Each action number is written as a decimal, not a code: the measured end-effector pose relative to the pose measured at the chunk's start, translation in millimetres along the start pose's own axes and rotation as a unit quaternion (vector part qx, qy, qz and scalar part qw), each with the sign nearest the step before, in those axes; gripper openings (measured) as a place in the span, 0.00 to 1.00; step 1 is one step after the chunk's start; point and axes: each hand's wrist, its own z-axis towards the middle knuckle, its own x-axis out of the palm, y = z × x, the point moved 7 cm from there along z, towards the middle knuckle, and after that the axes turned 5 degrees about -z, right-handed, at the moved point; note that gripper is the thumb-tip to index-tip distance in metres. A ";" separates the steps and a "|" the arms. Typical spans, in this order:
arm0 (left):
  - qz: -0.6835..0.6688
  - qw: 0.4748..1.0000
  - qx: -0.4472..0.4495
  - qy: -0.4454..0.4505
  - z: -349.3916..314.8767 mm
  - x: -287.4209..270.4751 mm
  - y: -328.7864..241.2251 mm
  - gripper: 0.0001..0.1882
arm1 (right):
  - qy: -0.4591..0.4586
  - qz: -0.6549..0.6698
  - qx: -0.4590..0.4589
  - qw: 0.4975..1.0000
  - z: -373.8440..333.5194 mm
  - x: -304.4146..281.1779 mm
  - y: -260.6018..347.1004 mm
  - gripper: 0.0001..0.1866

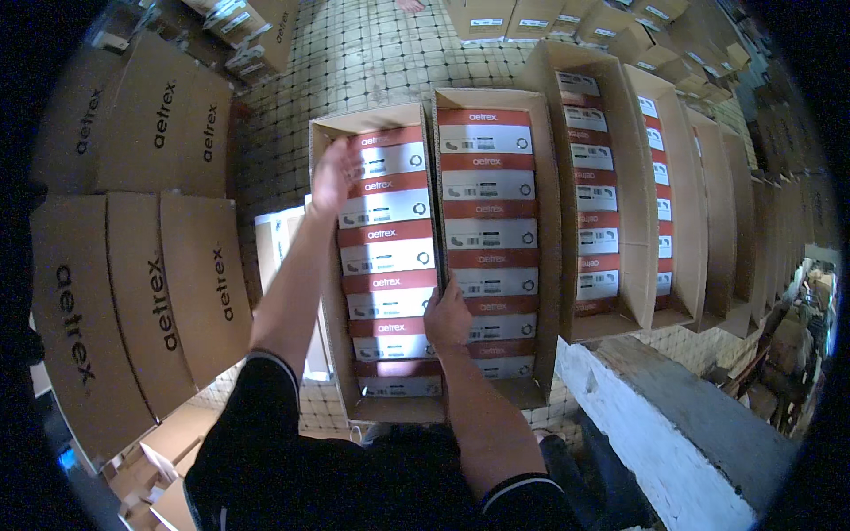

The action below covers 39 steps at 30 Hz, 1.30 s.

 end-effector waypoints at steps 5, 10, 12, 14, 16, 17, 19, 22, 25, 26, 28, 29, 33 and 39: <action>0.244 0.968 0.052 0.026 -214.4 -21.6 93.2 0.12 | 0.022 -0.012 0.021 0.999 1.6 2.7 -0.6 0.26; 0.399 0.904 0.069 0.136 -426.1 -35.9 130.2 0.15 | 0.014 -0.018 0.007 1.000 5.6 3.1 1.9 0.25; 0.397 0.901 -0.075 0.159 -459.2 -52.2 158.7 0.17 | -0.017 -0.011 -0.016 1.000 4.5 0.1 3.6 0.25; 0.579 0.766 0.208 0.187 -488.8 -33.1 142.1 0.15 | -0.003 0.003 -0.024 1.000 3.6 2.9 2.4 0.26; 0.586 0.781 0.115 0.182 -486.5 -40.7 162.7 0.15 | 0.016 0.007 -0.020 1.000 3.6 4.9 1.0 0.26; 0.598 0.779 0.066 0.180 -484.9 -44.6 172.1 0.14 | 0.033 -0.001 -0.001 0.999 4.0 6.1 -1.1 0.26; 0.623 0.761 0.021 0.179 -486.3 -52.8 179.3 0.13 | 0.054 0.018 0.003 0.998 2.7 2.2 0.0 0.28; 0.666 0.724 0.041 0.176 -490.4 -70.9 168.9 0.12 | 0.072 0.033 -0.032 0.996 -10.3 -18.7 2.8 0.32; 0.688 0.698 0.075 0.181 -489.7 -93.6 159.0 0.11 | 0.069 -0.023 -0.119 0.990 -58.3 -56.7 -16.0 0.35; 0.685 0.695 0.097 0.196 -488.0 -97.9 157.7 0.11 | 0.054 -0.061 -0.150 0.985 -78.9 -70.3 -27.8 0.36; 0.680 0.683 0.147 0.225 -480.6 -101.1 155.9 0.10 | 0.078 0.049 -0.089 0.992 -132.4 -81.0 -73.9 0.32; 0.675 0.678 0.168 0.237 -479.5 -101.6 156.0 0.09 | 0.086 0.108 -0.071 0.988 -165.9 -83.1 -101.7 0.31; 0.687 0.648 0.120 0.307 -481.6 -106.0 164.4 0.15 | 0.011 0.118 0.263 0.957 -362.2 -48.8 -269.1 0.27; 0.682 0.601 0.267 0.320 -528.9 -111.5 135.2 0.34 | 0.060 0.258 0.468 0.843 -696.1 102.0 -386.9 0.19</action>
